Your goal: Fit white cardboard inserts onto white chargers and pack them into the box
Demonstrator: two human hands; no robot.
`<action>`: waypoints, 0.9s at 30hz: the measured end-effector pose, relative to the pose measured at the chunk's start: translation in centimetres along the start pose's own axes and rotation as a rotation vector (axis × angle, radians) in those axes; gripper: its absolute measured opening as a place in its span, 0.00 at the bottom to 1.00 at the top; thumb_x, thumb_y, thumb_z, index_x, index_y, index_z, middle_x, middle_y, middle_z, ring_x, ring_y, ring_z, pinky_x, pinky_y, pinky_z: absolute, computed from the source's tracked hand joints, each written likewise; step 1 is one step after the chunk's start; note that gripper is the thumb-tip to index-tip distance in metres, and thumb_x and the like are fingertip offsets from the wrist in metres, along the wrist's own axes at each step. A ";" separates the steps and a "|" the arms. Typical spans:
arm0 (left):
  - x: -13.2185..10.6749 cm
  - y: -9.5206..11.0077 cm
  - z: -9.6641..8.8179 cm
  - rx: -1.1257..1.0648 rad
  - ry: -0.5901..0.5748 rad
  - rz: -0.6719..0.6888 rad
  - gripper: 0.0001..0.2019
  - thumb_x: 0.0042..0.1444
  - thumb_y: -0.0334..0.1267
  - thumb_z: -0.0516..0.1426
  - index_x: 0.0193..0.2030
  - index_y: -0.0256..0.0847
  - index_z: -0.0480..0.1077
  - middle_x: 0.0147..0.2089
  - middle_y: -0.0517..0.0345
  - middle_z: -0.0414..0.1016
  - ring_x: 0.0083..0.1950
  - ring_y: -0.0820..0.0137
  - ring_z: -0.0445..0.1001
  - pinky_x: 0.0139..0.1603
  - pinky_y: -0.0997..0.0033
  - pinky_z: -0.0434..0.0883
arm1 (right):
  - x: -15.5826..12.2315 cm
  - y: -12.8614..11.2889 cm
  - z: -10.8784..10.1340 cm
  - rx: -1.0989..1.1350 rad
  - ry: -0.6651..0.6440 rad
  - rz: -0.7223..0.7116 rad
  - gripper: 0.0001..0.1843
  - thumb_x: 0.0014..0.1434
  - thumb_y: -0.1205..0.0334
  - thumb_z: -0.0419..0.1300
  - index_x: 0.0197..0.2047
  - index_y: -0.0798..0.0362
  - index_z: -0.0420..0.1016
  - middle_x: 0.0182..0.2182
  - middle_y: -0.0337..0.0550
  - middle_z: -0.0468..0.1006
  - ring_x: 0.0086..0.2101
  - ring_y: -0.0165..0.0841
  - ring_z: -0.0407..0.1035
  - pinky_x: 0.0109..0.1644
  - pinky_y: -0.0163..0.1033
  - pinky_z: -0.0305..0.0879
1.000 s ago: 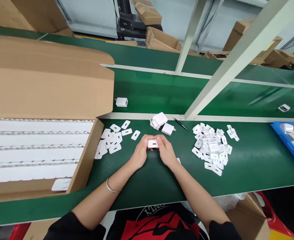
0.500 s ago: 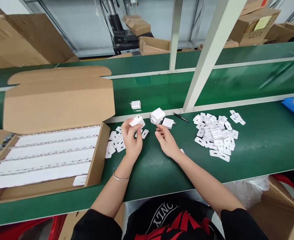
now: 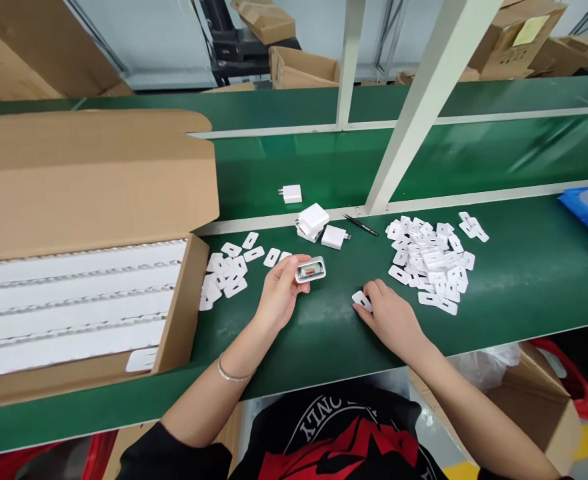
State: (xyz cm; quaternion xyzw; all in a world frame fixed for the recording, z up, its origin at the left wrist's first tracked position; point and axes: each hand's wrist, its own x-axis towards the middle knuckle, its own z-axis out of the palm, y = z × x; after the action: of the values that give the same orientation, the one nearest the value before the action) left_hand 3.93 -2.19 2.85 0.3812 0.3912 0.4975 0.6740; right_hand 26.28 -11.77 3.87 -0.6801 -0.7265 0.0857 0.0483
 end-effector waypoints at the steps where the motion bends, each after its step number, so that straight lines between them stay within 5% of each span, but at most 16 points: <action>1: -0.4 0.1 0.3 0.008 -0.009 -0.012 0.27 0.56 0.63 0.66 0.42 0.37 0.81 0.33 0.54 0.78 0.24 0.78 0.67 0.25 0.74 0.71 | -0.2 0.2 0.3 0.017 0.016 -0.019 0.05 0.70 0.58 0.57 0.46 0.48 0.68 0.42 0.51 0.76 0.37 0.45 0.76 0.31 0.43 0.64; 9: -1.1 0.6 1.1 0.040 0.053 -0.145 0.27 0.57 0.65 0.64 0.35 0.37 0.79 0.20 0.61 0.70 0.15 0.80 0.57 0.18 0.73 0.66 | 1.0 1.2 0.0 0.103 0.048 -0.038 0.08 0.68 0.57 0.55 0.45 0.50 0.71 0.41 0.47 0.78 0.27 0.36 0.71 0.28 0.40 0.59; 16: -0.4 0.3 0.8 -0.006 0.106 -0.278 0.29 0.56 0.66 0.64 0.32 0.35 0.76 0.16 0.63 0.65 0.16 0.76 0.63 0.20 0.73 0.70 | 3.5 -1.8 -3.6 0.517 0.149 -0.080 0.08 0.65 0.56 0.59 0.47 0.46 0.73 0.38 0.43 0.77 0.29 0.34 0.69 0.33 0.40 0.67; 20: -0.3 0.0 0.7 0.021 0.078 -0.216 0.30 0.52 0.67 0.66 0.34 0.34 0.77 0.21 0.62 0.69 0.18 0.76 0.65 0.22 0.72 0.72 | 5.2 -3.7 -4.4 0.694 0.209 -0.257 0.10 0.66 0.57 0.61 0.50 0.44 0.76 0.42 0.44 0.76 0.31 0.35 0.68 0.36 0.43 0.71; 27: -0.6 -0.5 1.0 0.024 -0.020 -0.059 0.28 0.57 0.66 0.64 0.36 0.38 0.73 0.30 0.59 0.74 0.27 0.74 0.72 0.29 0.73 0.74 | 7.3 -4.6 -1.3 0.869 0.179 -0.329 0.14 0.68 0.59 0.64 0.56 0.42 0.81 0.42 0.42 0.67 0.29 0.29 0.64 0.33 0.41 0.73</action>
State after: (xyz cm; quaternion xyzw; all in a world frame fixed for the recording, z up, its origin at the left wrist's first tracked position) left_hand 4.91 -2.98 2.91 0.3825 0.4017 0.4686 0.6876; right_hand 21.47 -4.67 5.71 -0.4773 -0.7144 0.3142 0.4038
